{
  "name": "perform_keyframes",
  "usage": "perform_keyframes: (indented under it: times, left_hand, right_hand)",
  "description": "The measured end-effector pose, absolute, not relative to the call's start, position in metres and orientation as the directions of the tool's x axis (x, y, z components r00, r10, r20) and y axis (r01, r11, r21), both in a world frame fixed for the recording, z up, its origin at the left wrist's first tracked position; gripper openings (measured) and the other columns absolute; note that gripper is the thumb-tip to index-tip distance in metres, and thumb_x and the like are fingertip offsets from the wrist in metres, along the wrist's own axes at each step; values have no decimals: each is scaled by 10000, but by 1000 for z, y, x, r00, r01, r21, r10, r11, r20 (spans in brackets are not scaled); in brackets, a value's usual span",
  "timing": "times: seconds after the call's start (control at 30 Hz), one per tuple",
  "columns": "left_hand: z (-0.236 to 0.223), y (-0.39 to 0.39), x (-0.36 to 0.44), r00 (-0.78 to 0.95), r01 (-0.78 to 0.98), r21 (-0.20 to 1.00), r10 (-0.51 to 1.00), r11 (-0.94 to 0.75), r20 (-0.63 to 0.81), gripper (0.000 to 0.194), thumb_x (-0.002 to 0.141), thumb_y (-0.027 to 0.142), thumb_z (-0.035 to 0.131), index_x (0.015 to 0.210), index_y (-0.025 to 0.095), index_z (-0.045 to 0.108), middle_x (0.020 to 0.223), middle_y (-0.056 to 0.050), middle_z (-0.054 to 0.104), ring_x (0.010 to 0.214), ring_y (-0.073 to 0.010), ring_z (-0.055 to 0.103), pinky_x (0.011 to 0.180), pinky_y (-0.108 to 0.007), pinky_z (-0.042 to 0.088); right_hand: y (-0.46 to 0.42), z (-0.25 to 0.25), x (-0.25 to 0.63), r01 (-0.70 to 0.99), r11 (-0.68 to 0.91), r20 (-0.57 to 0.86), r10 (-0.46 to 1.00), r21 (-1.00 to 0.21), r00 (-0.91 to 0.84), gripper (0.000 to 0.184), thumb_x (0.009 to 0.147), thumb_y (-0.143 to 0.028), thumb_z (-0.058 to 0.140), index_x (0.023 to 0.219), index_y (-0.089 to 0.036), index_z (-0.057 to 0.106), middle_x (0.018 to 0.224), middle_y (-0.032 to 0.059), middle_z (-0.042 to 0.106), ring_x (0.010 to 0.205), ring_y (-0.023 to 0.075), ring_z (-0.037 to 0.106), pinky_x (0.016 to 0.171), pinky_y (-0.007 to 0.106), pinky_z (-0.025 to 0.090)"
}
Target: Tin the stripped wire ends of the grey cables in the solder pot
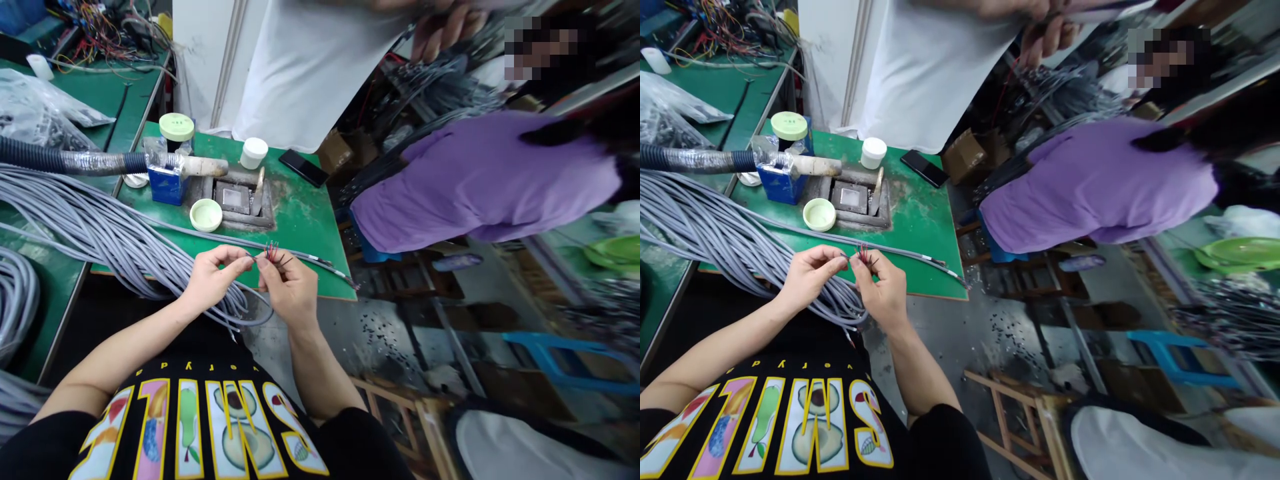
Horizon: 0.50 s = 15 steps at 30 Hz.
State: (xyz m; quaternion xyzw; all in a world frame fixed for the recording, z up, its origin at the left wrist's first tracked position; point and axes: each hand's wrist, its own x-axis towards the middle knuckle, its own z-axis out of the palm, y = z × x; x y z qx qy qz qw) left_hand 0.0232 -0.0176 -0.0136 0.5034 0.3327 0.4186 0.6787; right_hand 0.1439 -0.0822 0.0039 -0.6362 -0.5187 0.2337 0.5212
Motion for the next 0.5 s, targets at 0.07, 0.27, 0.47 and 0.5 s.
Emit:
perform_keyframes:
  times: [0.07,0.27,0.47,0.5]
  left_hand:
    - [-15,-16,22,414,-219,970,910,107,-7,316,649,450,768,680,148,676,637,-14,661,596,-111,544,621,-253,454]
    - [-29,2,0,353,77,939,889,-336,290,194,786,365,650,814,189,727,726,-45,705,708,-168,589,712,-310,463]
    - [-58,20,-10,501,397,707,783,-585,368,208,875,315,546,836,201,715,739,-51,711,714,-180,583,693,-317,404]
    - [-61,20,-10,516,415,685,775,-599,366,220,886,315,533,840,198,714,735,-51,708,709,-177,581,683,-313,395]
  right_hand:
    - [-77,6,146,441,95,258,909,-893,328,209,856,-351,554,724,-192,586,500,-61,493,434,76,441,474,217,377]
    - [-28,14,164,548,106,224,963,-830,152,226,837,-336,545,665,-189,547,474,-69,418,427,74,359,454,221,291]
    - [51,12,168,885,166,71,986,-434,-150,224,831,-256,558,626,-173,588,567,-7,569,545,117,450,545,253,279]
    - [61,11,165,924,171,12,984,-343,-178,209,841,-256,554,664,-169,624,612,13,616,573,132,481,557,261,281]
